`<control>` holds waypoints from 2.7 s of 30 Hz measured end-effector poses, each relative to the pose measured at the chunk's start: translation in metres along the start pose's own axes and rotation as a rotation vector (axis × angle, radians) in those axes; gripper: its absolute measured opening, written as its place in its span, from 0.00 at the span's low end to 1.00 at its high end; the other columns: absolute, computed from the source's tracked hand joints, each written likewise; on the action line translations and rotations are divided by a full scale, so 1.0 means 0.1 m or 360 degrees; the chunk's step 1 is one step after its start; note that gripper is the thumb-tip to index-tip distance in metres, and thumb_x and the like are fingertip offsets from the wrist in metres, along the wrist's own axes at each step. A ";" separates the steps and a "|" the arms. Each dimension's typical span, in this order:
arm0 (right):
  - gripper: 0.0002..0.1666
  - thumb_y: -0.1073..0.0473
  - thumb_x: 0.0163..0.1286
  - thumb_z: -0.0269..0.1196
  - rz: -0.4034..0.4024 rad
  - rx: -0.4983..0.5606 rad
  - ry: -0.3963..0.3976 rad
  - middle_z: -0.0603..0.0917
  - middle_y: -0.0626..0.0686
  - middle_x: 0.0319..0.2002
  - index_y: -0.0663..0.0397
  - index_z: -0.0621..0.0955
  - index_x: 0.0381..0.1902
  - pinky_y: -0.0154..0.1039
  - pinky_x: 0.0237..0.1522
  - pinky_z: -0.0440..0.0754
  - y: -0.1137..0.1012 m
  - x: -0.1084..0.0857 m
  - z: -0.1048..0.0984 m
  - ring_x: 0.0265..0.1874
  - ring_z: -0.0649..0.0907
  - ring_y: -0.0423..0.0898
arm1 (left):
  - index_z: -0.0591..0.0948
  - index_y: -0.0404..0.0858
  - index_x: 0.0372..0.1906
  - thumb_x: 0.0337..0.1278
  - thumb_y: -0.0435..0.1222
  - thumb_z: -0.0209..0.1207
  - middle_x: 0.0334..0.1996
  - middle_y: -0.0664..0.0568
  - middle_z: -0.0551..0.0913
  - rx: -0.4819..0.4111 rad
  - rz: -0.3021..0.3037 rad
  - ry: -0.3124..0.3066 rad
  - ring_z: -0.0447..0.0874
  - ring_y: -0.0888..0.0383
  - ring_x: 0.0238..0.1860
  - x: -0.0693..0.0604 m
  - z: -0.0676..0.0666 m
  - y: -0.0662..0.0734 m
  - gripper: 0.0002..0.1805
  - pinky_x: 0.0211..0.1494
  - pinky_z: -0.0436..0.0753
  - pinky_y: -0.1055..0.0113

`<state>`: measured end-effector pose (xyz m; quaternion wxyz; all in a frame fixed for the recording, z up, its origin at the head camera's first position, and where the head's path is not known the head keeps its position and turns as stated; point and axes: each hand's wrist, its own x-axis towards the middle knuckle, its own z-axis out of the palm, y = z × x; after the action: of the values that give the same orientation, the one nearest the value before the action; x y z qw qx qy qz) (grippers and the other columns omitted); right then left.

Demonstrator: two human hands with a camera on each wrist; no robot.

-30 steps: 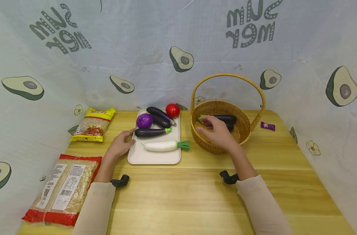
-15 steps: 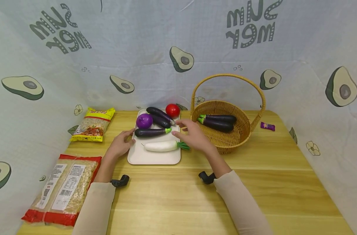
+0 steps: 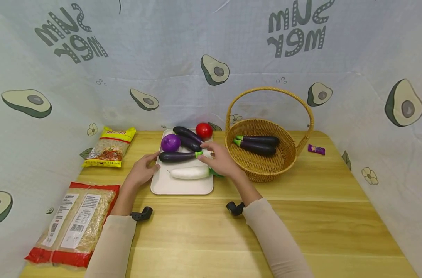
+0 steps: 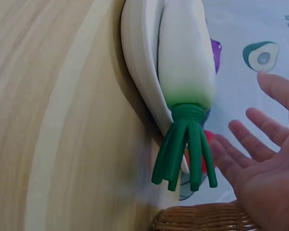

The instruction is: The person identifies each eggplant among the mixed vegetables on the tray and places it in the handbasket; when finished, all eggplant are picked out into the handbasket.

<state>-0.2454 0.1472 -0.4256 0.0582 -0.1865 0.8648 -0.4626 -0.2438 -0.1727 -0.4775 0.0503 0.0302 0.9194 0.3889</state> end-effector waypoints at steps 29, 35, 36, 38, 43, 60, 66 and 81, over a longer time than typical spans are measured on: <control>0.29 0.52 0.73 0.66 0.0037 -0.0234 -0.0111 0.81 0.59 0.65 0.59 0.78 0.67 0.55 0.65 0.79 0.06 0.26 0.24 0.63 0.80 0.58 | 0.67 0.46 0.79 0.70 0.40 0.57 0.74 0.42 0.71 -0.0016 -0.0017 0.0010 0.63 0.39 0.77 -0.01 0.00 0.02 0.33 0.81 0.60 0.42; 0.26 0.52 0.73 0.65 0.0027 -0.0342 -0.0154 0.84 0.58 0.62 0.56 0.81 0.64 0.55 0.63 0.79 0.08 0.26 0.27 0.60 0.81 0.59 | 0.68 0.45 0.78 0.70 0.39 0.58 0.74 0.41 0.71 -0.0033 -0.0011 0.0017 0.64 0.39 0.77 -0.03 0.01 0.03 0.33 0.81 0.61 0.43; 0.25 0.52 0.73 0.65 0.0028 -0.0354 -0.0155 0.84 0.58 0.61 0.56 0.82 0.64 0.54 0.64 0.79 0.09 0.27 0.28 0.60 0.81 0.58 | 0.68 0.45 0.78 0.70 0.39 0.58 0.74 0.41 0.72 -0.0030 -0.0009 0.0016 0.64 0.39 0.77 -0.03 0.01 0.03 0.33 0.81 0.61 0.43; 0.25 0.52 0.73 0.65 0.0026 -0.0359 -0.0155 0.84 0.59 0.61 0.57 0.82 0.64 0.55 0.66 0.78 0.11 0.29 0.29 0.62 0.80 0.59 | 0.68 0.45 0.78 0.70 0.39 0.58 0.73 0.41 0.72 -0.0029 -0.0006 0.0016 0.65 0.39 0.77 -0.03 0.02 0.04 0.33 0.81 0.61 0.43; 0.25 0.55 0.73 0.65 0.0028 -0.0373 -0.0174 0.82 0.60 0.65 0.57 0.81 0.65 0.55 0.72 0.74 0.15 0.33 0.33 0.68 0.77 0.60 | 0.68 0.45 0.78 0.70 0.39 0.58 0.73 0.42 0.72 -0.0034 0.0001 0.0016 0.65 0.40 0.77 -0.02 0.03 0.04 0.33 0.81 0.61 0.43; 0.21 0.59 0.77 0.60 -0.0008 -0.0383 -0.0092 0.80 0.61 0.67 0.57 0.80 0.65 0.56 0.68 0.76 0.00 0.24 0.23 0.67 0.78 0.59 | 0.66 0.45 0.79 0.71 0.39 0.57 0.74 0.40 0.70 -0.0020 -0.0028 0.0000 0.63 0.39 0.78 -0.02 -0.01 0.04 0.33 0.81 0.60 0.41; 0.22 0.57 0.78 0.59 -0.0008 -0.0397 -0.0059 0.78 0.61 0.68 0.56 0.79 0.67 0.57 0.67 0.77 -0.08 0.11 0.08 0.67 0.77 0.59 | 0.66 0.45 0.79 0.71 0.40 0.57 0.75 0.41 0.69 -0.0031 -0.0056 -0.0018 0.62 0.39 0.78 -0.02 -0.01 0.03 0.34 0.81 0.59 0.41; 0.21 0.58 0.76 0.63 -0.0039 -0.0396 0.0240 0.83 0.60 0.62 0.53 0.82 0.64 0.58 0.59 0.78 -0.09 -0.30 -0.43 0.56 0.81 0.60 | 0.66 0.46 0.79 0.72 0.40 0.56 0.76 0.41 0.68 -0.0041 -0.0057 -0.0020 0.61 0.38 0.78 -0.03 -0.03 0.04 0.33 0.81 0.59 0.41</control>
<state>-0.2271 0.1871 -0.3966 -0.0361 -0.1676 0.9150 -0.3653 -0.2411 -0.1725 -0.4721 0.0633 0.0156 0.9143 0.3997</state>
